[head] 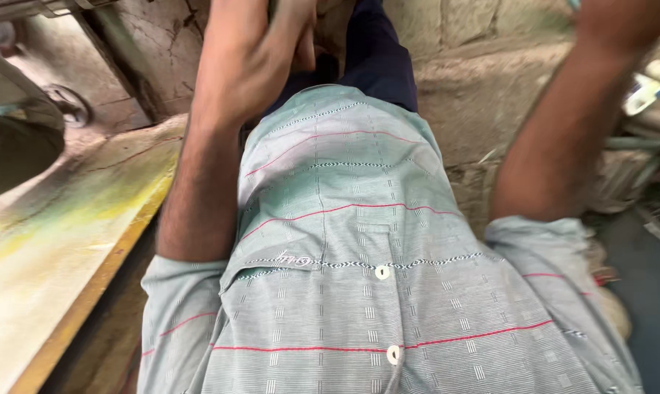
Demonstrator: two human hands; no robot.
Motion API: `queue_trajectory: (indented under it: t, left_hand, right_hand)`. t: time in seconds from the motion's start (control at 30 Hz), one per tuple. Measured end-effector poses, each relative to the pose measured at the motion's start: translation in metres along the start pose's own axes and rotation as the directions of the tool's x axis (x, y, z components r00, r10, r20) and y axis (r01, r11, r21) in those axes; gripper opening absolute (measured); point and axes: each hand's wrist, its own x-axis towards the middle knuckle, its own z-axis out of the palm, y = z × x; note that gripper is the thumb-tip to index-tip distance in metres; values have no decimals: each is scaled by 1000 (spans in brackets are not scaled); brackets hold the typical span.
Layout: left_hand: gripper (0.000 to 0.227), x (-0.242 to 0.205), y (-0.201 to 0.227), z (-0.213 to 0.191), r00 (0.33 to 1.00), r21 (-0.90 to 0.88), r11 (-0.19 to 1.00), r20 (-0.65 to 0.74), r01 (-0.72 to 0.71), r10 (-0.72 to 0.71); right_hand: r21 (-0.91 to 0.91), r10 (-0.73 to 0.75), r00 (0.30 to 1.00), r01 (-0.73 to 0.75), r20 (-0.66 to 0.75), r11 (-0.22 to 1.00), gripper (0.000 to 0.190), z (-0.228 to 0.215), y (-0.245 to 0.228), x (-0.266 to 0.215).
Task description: The person works on a green electrical component mounted on a metal frame, using pliers and a screwdriver to strip and connect wires. They repeatedly adjust the wires and tools while working in a cluttered workshop environment.
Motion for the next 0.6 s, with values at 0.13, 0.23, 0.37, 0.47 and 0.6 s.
queue_trajectory:
  t: [0.13,0.23,0.37,0.47,0.6]
  left_hand:
    - [32,18,-44,3,999,23,1000,-32,5,-4]
    - [28,19,-77,2,1000,-151,989,-17,-1,-1]
    - [23,15,-97,5,997,-62,998,-82,-22,17]
    - [22,21,-95,6,996,-290,956,-73,34,-57]
    - [23,25,-89,4,995,-120,992,-98,-39,27]
  right_hand:
    - [43,-27,997,31,-76,999,39,19,-9,-32]
    - [-41,-78,984,72,-161,997,41,35,-16,-52]
    - [-48,-129,917,119,-377,992,51,41,-32,-65]
    - [100,-109,814,200,-571,975,56,61,-39,-55]
    - [7,-164,975,167,-151,986,14,144,-18,-25]
